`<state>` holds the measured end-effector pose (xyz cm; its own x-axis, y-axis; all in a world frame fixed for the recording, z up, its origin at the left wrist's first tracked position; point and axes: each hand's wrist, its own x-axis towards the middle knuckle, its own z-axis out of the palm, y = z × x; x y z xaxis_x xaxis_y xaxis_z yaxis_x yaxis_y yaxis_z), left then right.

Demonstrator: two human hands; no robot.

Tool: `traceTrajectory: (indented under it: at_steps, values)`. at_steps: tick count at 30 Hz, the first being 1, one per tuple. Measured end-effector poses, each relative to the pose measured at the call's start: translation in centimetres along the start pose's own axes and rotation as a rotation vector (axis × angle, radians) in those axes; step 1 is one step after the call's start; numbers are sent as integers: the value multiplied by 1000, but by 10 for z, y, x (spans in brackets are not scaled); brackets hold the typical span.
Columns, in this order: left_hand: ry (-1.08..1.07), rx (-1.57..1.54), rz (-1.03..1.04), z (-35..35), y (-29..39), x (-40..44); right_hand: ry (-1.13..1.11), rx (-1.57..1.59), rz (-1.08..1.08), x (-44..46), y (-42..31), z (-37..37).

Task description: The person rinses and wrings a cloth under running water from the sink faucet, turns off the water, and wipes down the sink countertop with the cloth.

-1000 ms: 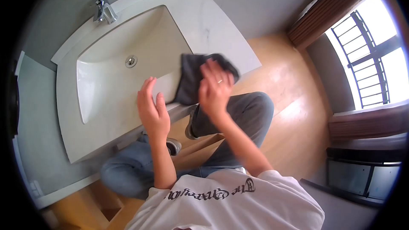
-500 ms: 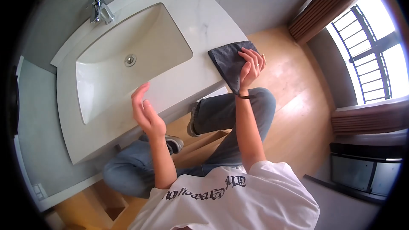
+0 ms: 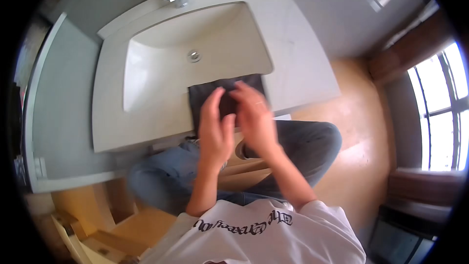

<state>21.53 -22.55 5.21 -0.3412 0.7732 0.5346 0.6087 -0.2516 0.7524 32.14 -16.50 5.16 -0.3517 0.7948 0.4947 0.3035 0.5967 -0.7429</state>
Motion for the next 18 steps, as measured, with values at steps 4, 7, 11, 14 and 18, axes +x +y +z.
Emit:
traceTrajectory:
  at_steps: [4,7,11,14,18]
  values:
    - [-180,368,61,50,1,13,-36,112,168,20,30,-41]
    - [-184,510,94,73,9,22,86,25,262,36,41,-65]
    - [-219,455,97,49,3,13,213,23,186,48,40,-59]
    - [-194,529,18,-4,-11,6,134,-57,121,46,26,-28]
    - [-68,874,-185,-106,-52,-3,-26,-24,100,44,12,15]
